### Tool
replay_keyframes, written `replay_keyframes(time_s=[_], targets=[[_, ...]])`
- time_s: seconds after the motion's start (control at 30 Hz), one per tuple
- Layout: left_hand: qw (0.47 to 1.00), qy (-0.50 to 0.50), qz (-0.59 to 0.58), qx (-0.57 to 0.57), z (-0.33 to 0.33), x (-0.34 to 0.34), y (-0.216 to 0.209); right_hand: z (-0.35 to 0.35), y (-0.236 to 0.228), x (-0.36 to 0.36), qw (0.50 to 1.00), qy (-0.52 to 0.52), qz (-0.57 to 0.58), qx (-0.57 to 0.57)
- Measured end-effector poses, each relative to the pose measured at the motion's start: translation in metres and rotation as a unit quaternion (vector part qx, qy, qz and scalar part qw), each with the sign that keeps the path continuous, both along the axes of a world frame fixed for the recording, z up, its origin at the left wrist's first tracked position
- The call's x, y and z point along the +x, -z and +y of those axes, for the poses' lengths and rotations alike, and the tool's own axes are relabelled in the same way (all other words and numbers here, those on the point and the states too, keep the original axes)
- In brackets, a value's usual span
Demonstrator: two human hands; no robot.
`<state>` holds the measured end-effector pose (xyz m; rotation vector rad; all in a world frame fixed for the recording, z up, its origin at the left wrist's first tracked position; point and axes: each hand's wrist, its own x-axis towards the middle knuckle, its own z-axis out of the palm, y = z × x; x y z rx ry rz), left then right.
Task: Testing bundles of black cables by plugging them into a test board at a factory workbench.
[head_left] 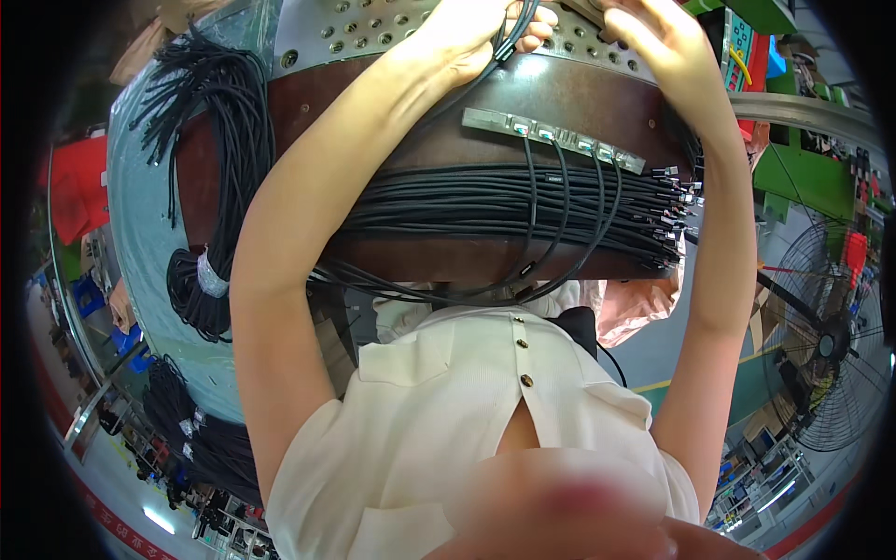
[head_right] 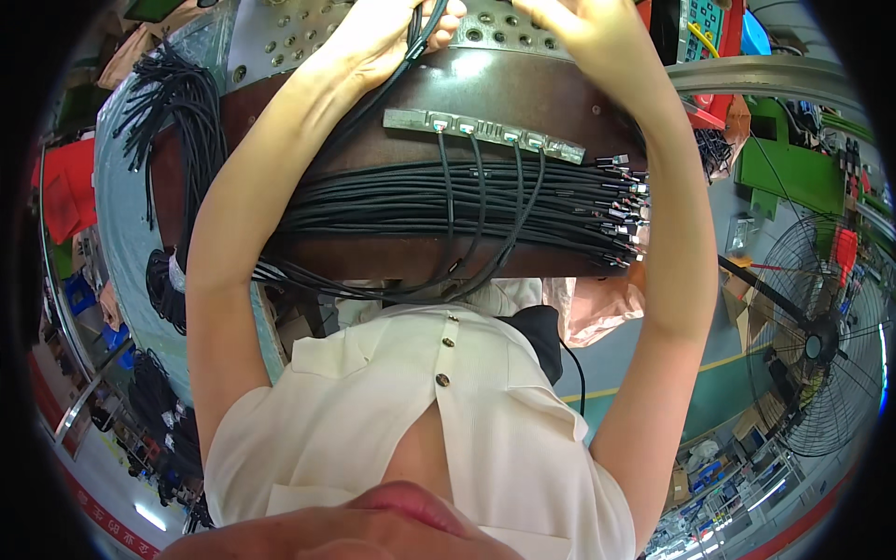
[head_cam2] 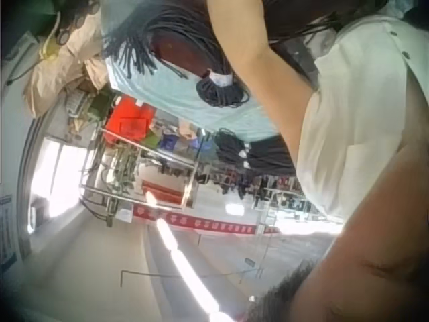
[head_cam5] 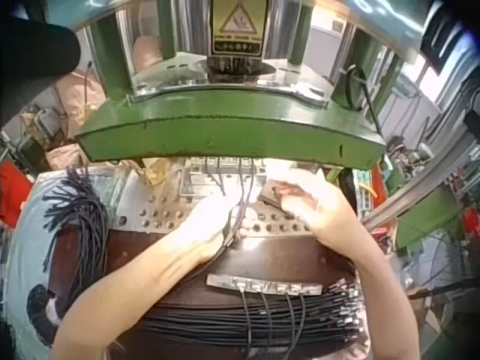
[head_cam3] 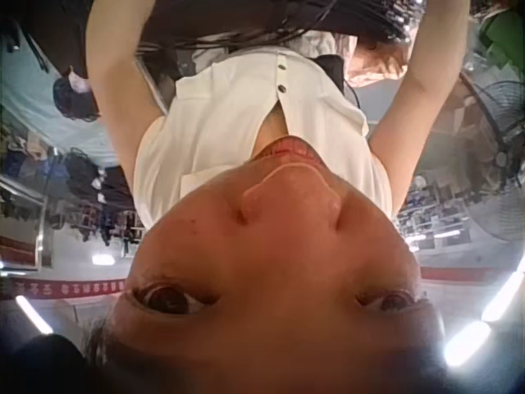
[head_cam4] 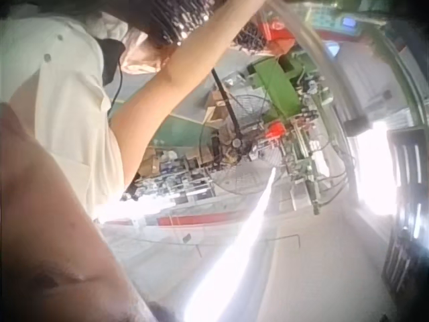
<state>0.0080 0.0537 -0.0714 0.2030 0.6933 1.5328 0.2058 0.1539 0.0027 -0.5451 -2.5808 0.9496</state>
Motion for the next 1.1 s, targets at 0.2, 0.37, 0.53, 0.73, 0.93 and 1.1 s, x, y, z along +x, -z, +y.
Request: replay_keyframes(time_s=[0.2, 0.37, 0.53, 0.73, 0.93, 1.1], targets=[[0.985, 0.100, 0.142, -0.020, -0.025, 0.004, -0.039, 0.035, 0.026, -0.086, 0.979, 0.181, 0.013, 0.093], [0.985, 0.064, 0.155, -0.045, -0.053, 0.020, -0.067, 0.016, 0.043, -0.072, 0.976, 0.157, 0.038, 0.147], [0.984, 0.139, 0.074, -0.087, -0.092, 0.053, -0.073, -0.039, 0.019, -0.060, 0.980, 0.190, 0.062, 0.016], [0.994, 0.100, -0.001, 0.046, -0.175, -0.038, -0.105, -0.028, 0.029, -0.013, 0.989, 0.119, -0.055, 0.068], [0.654, -0.254, 0.584, -0.408, -0.261, -0.232, -0.124, -0.053, 0.035, 0.000, 0.954, 0.047, 0.018, 0.296], [0.709, -0.083, 0.647, -0.267, -0.231, -0.128, -0.106, -0.097, 0.047, 0.045, 0.995, 0.007, -0.033, 0.090]])
